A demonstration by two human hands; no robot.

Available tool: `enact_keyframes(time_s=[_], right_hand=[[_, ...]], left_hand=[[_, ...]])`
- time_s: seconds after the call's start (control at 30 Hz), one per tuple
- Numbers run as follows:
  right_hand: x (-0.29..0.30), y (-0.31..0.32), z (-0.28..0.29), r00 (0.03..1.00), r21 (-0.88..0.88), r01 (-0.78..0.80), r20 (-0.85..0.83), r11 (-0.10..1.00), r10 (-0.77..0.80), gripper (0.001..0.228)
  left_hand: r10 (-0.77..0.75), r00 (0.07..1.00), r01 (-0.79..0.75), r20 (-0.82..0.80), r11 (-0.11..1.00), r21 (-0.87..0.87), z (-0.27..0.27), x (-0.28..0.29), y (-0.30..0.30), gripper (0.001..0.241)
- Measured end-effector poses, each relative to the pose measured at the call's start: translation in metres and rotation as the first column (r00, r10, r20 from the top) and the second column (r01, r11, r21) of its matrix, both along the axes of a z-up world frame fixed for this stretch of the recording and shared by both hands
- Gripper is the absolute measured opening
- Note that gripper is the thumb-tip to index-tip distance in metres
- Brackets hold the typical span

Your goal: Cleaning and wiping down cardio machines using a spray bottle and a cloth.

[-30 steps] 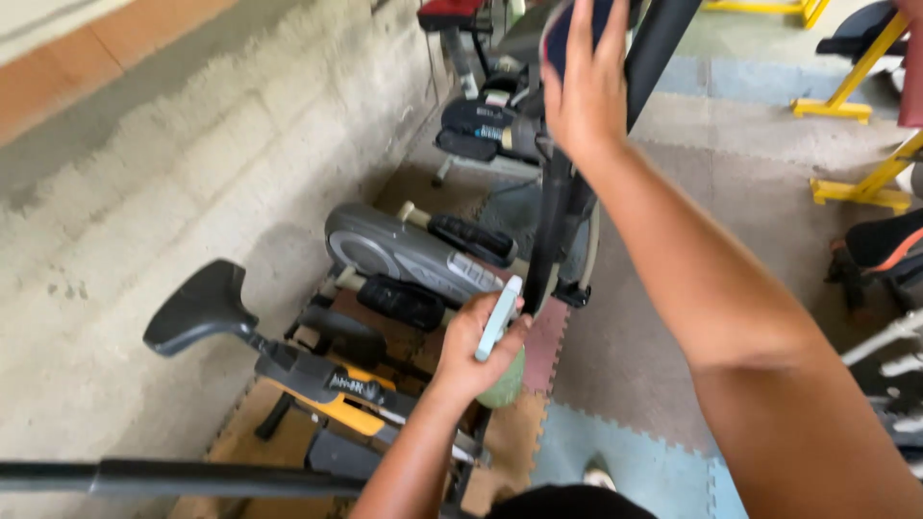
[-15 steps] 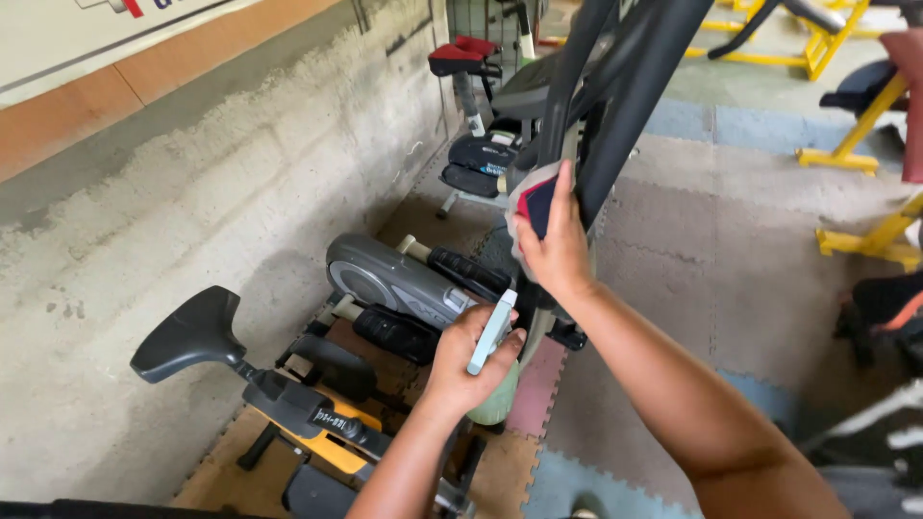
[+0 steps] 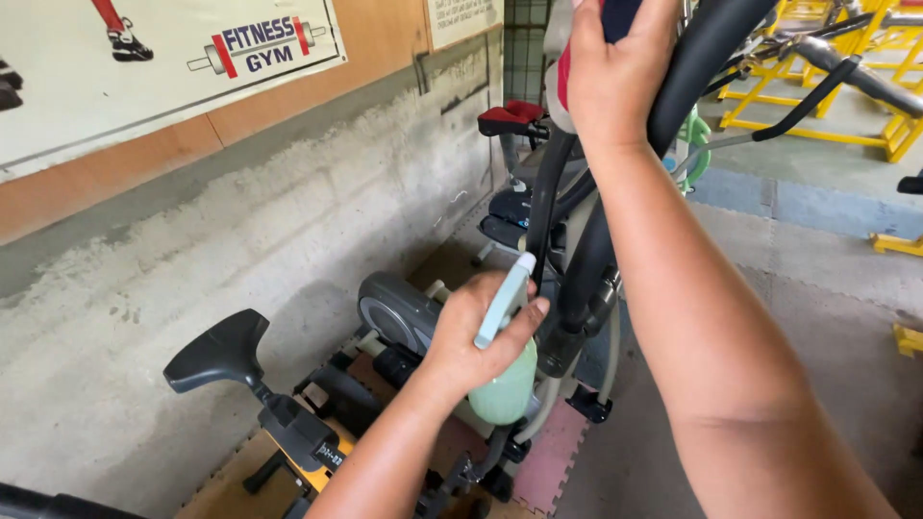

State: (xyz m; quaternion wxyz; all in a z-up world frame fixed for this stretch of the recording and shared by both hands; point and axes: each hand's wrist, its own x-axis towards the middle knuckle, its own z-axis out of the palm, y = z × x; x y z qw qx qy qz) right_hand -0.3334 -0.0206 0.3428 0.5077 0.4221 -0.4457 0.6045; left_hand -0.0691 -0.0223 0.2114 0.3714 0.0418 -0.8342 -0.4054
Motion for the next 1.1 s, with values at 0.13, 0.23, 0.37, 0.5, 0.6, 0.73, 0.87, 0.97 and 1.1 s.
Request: enact_keyframes(time_s=[0.13, 0.23, 0.37, 0.5, 0.6, 0.73, 0.87, 0.97, 1.1], right_hand=[[0.008, 0.001, -0.033, 0.996, 0.047, -0.068, 0.058, 0.997, 0.065, 0.056], [0.012, -0.016, -0.104, 0.928, 0.136, -0.301, 0.268, 0.944, 0.257, 0.081], [0.044, 0.005, -0.17, 0.804, 0.248, -0.475, 0.513, 0.845, 0.301, 0.08], [0.06, 0.057, -0.175, 0.862, 0.527, -0.434, 0.48, 0.731, 0.165, 0.079], [0.069, 0.094, -0.136, 0.945, 0.641, -0.254, 0.323, 0.725, 0.046, 0.083], [0.076, 0.117, -0.037, 0.965, 0.514, 0.239, -0.223, 0.824, -0.141, 0.089], [0.07, 0.097, 0.034, 0.874, 0.558, 0.448, -0.438, 0.698, -0.211, 0.077], [0.069, 0.08, 0.022, 0.663, 0.491, 0.737, -0.659, 0.465, -0.355, 0.064], [0.062, 0.053, -0.06, 0.494, 0.426, 0.856, -0.84, 0.292, -0.222, 0.04]], left_hand=[[-0.017, 0.998, 0.023, -0.063, 0.996, 0.082, 0.01, -0.016, -0.004, 0.022], [-0.046, 0.993, 0.056, -0.108, 0.994, 0.094, 0.024, -0.023, -0.006, 0.02], [-0.071, 0.988, 0.088, -0.141, 0.989, 0.12, 0.038, -0.026, -0.012, 0.019], [-0.001, 0.997, 0.008, -0.076, 0.995, 0.095, 0.045, -0.019, -0.013, 0.019], [0.034, 0.998, -0.031, -0.043, 0.996, 0.081, 0.037, -0.021, -0.025, 0.021], [0.029, 0.999, -0.027, -0.02, 0.994, 0.108, 0.026, -0.031, -0.037, 0.021], [0.038, 0.999, -0.042, 0.03, 0.99, 0.133, 0.023, -0.033, -0.032, 0.021], [0.016, 0.999, -0.02, 0.031, 0.989, 0.15, 0.021, -0.03, -0.032, 0.02], [-0.032, 0.999, 0.03, 0.013, 0.988, 0.154, 0.013, -0.023, -0.036, 0.02]])
